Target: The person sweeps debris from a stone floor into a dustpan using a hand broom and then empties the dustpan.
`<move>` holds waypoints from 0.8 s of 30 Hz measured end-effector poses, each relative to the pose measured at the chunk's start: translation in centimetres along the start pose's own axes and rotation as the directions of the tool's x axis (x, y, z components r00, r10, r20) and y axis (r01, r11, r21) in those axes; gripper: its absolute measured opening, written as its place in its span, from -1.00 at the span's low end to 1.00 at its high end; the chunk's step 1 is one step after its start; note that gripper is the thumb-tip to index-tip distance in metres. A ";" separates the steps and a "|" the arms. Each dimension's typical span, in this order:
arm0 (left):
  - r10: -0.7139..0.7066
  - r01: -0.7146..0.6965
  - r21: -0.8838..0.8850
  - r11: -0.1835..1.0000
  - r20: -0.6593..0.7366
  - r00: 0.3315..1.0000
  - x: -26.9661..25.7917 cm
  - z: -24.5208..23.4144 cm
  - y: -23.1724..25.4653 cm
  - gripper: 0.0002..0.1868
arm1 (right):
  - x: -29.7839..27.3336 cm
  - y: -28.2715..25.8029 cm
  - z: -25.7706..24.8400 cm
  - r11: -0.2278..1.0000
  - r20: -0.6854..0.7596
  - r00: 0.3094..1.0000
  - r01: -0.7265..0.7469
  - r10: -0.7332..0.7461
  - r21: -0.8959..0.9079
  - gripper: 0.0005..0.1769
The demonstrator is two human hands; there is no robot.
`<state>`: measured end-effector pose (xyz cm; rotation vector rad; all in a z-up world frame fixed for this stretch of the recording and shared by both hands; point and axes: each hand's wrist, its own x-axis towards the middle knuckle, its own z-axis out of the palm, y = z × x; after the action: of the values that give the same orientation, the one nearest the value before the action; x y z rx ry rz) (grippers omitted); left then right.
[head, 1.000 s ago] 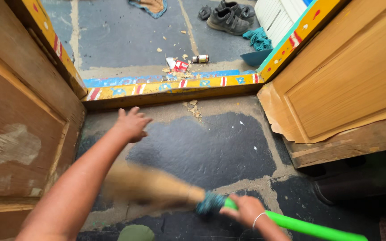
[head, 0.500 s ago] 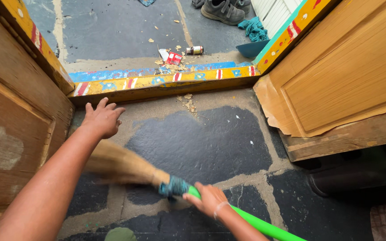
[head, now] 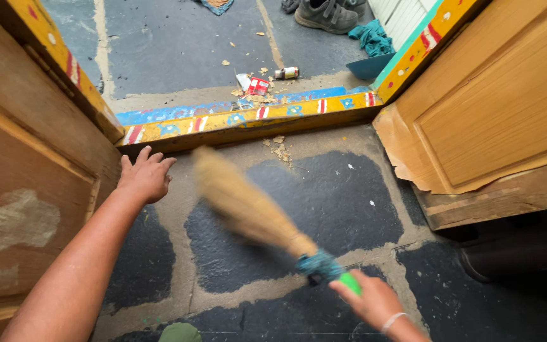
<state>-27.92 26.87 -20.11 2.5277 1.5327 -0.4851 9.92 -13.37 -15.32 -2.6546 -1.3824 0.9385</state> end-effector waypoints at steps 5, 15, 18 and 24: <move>0.072 -0.072 -0.002 0.997 -0.031 0.997 0.2 0.1 1.8 -0.39 | 1.6 -3.8 3.3 0.984 0.119 0.982 0.159 -0.149 -0.078 -0.34; 0.035 -0.037 0.072 0.997 0.037 0.999 0.2 0.8 -0.1 -0.39 | 3.6 3.3 -1.8 0.984 -0.019 0.985 -0.170 0.169 -0.056 -0.33; 0.043 -0.046 0.103 0.994 0.030 0.999 0.9 1.0 -0.2 -0.39 | 1.3 1.9 -2.4 0.994 0.022 0.995 -0.091 0.093 -0.055 -0.32; 0.082 -0.082 0.147 0.986 0.004 0.997 2.0 0.5 2.1 -0.40 | 3.0 -6.6 1.2 0.980 0.160 0.971 0.188 -0.176 -0.067 -0.28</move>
<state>-25.34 27.39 -21.38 2.6897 1.4361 -0.6048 5.67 -7.39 -16.00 -2.5006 -1.6983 1.1064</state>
